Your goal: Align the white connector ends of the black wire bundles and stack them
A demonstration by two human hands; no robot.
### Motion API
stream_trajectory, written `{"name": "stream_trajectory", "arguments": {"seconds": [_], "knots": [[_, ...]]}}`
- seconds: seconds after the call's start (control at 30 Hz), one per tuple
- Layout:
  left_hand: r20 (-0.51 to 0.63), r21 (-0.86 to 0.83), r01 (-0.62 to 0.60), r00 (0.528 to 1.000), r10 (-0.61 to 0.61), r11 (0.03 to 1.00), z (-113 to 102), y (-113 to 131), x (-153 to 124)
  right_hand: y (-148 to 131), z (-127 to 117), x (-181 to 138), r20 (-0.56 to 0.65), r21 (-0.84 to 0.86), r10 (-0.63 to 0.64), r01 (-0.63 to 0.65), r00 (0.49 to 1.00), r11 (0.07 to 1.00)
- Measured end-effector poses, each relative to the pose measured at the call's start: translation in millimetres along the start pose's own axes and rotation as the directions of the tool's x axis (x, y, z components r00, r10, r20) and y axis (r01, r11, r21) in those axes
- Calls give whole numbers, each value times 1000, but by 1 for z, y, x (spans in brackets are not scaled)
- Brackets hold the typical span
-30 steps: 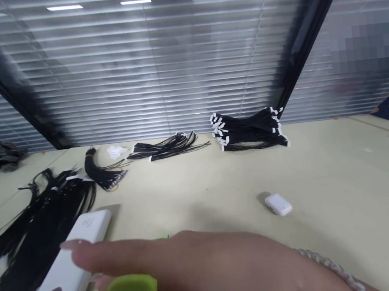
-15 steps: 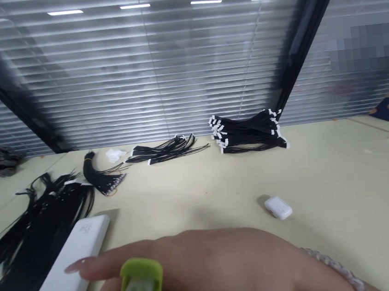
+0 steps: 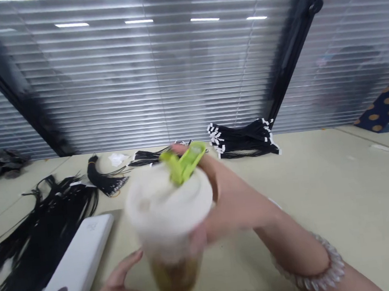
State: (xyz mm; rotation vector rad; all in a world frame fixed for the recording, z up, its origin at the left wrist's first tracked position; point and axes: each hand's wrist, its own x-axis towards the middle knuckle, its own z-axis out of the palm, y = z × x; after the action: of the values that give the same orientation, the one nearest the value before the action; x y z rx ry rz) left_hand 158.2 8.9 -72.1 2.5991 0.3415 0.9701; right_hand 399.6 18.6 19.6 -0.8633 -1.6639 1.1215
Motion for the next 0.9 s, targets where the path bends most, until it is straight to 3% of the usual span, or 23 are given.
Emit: {"name": "stream_trajectory", "arguments": {"seconds": [0.03, 0.13, 0.17, 0.23, 0.3, 0.4, 0.5, 0.53, 0.7, 0.9], "knots": [[-17, -4, -28, 999, 28, 1000, -4, 0, 5, 3, -6, 4, -135, 14, -28, 30, 990, 999], [-49, 25, -54, 997, 55, 998, -21, -1, 20, 15, -26, 25, -450, -66, -152, 137, 880, 988], [-97, 62, 2, 995, 4, 998, -27, -2, 24, 20, -33, 35, -507, -113, -181, 143, 843, 983], [-176, 100, 253, 956, -234, 962, -37, -5, 31, 31, -48, 56, -567, -223, -260, 158, 782, 962], [-232, 24, 504, 843, -485, 863, -41, -11, 30, 42, -63, 77, -623, -336, -331, 140, 708, 931], [-275, -179, 677, 663, -697, 714, -38, -20, 20, 58, -84, 101, -715, -500, -412, -2, 564, 866], [-127, -378, 780, 489, -863, 498, -30, -23, 7, 67, -98, 117, -792, -544, -408, -224, 454, 808], [-89, -406, 792, 461, -883, 455, -28, -23, 4, 69, -101, 121, -803, -544, -406, -258, 436, 798], [-46, -389, 791, 495, -867, 472, -20, -18, 0, 83, -107, 138, -822, -536, -411, -295, 393, 791], [79, -392, 827, 466, -881, 403, -6, -18, -3, 112, -121, 154, -840, -508, -362, -350, 405, 787]]}}
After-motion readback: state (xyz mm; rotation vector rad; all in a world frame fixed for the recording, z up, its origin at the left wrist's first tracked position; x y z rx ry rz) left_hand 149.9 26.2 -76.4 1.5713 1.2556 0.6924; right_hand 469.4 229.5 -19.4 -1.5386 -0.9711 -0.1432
